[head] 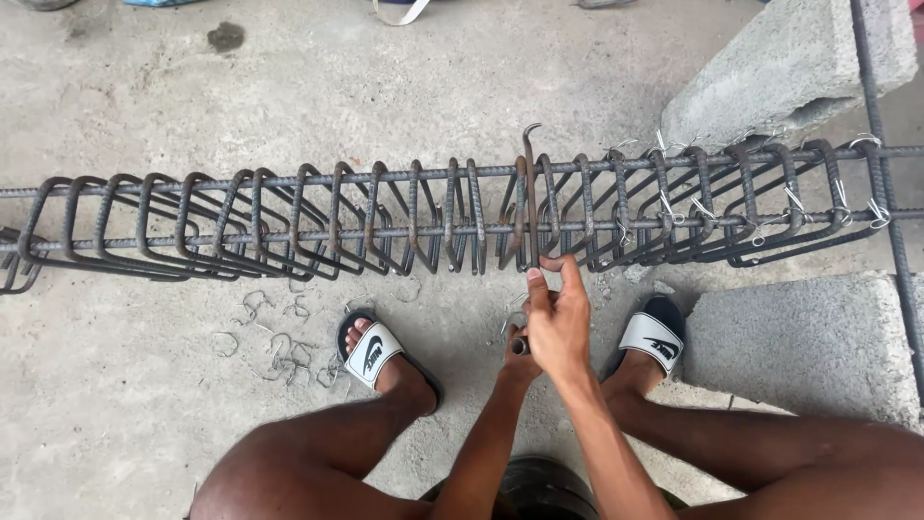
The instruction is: Tying steel rebar stirrups to longitudinal bars using wire and a manual twisting tool
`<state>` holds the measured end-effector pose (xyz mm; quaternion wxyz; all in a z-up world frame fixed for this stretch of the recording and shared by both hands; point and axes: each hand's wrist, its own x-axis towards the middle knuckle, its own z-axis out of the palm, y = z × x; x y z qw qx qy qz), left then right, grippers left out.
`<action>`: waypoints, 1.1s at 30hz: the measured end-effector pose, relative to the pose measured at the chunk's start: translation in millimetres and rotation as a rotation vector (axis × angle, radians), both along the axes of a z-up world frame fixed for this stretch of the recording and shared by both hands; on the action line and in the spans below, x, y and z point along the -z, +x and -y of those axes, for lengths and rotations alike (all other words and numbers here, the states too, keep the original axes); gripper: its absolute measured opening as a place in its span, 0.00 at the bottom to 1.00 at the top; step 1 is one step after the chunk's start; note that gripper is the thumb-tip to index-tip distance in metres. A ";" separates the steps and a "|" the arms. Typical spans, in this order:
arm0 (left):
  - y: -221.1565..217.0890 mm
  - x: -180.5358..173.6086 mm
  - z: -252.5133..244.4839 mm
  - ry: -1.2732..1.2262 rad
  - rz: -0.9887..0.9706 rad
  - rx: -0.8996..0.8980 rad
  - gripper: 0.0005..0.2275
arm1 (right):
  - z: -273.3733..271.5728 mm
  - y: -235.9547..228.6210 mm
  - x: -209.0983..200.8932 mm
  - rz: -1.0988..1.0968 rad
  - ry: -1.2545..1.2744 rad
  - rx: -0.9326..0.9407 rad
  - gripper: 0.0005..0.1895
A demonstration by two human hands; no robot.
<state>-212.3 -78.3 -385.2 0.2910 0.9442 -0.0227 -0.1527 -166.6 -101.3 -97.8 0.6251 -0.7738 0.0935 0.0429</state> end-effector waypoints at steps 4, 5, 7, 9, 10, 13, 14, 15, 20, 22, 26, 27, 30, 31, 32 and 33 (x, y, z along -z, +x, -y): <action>-3.0 -6.2 -0.6 -0.041 0.004 -0.014 0.08 | 4.5 3.2 -9.4 0.008 0.018 0.001 0.09; -3.7 -7.5 -1.8 -0.051 0.006 -0.023 0.08 | 4.2 5.2 -8.0 0.014 0.033 0.018 0.10; -3.6 -10.4 -3.5 -0.062 0.006 -0.035 0.08 | 1.2 2.6 -17.0 -0.004 0.035 -0.014 0.09; -5.6 -13.0 -3.9 -0.075 0.007 -0.040 0.08 | 1.3 1.8 -19.4 -0.019 0.036 -0.038 0.08; -6.0 -14.0 -4.1 -0.087 0.012 -0.041 0.08 | 2.6 3.6 -17.3 0.005 0.039 -0.025 0.08; -4.2 -18.7 -4.4 -0.111 0.013 -0.057 0.08 | 3.3 3.8 -19.2 0.024 0.036 -0.036 0.08; -2.9 -20.4 -3.8 -0.123 0.011 -0.067 0.09 | 3.4 3.4 -21.1 0.019 0.029 -0.053 0.08; -4.0 -21.5 -4.9 -0.124 0.012 -0.061 0.09 | 4.7 -0.2 -21.3 0.021 0.028 -0.047 0.08; 1.2 14.4 -1.8 0.003 0.104 -0.016 0.08 | 25.9 -10.2 -32.0 0.021 0.023 0.092 0.08; 0.7 24.6 -1.7 0.009 0.089 -0.017 0.08 | 36.3 -10.1 -34.9 0.016 0.021 0.117 0.08; 0.7 24.5 -1.9 0.024 0.049 -0.019 0.08 | 46.1 -4.9 -31.1 0.011 0.001 0.131 0.08; 0.2 21.3 -3.1 0.024 0.051 -0.023 0.08 | 41.0 -6.2 -21.4 0.013 0.001 0.128 0.08; -2.5 16.2 -3.1 0.003 0.051 0.004 0.10 | 31.5 -11.3 -8.1 -0.008 0.059 0.071 0.07; -1.8 18.7 -4.0 0.005 0.041 0.011 0.12 | 30.1 -11.2 -12.7 -0.014 0.058 0.071 0.07; -1.1 21.4 -5.2 0.008 0.030 0.019 0.13 | 28.6 -11.3 -17.0 -0.020 0.057 0.072 0.07; -1.6 14.7 -5.8 0.010 0.023 0.014 0.13 | 29.7 -11.4 -18.9 -0.027 0.058 0.068 0.07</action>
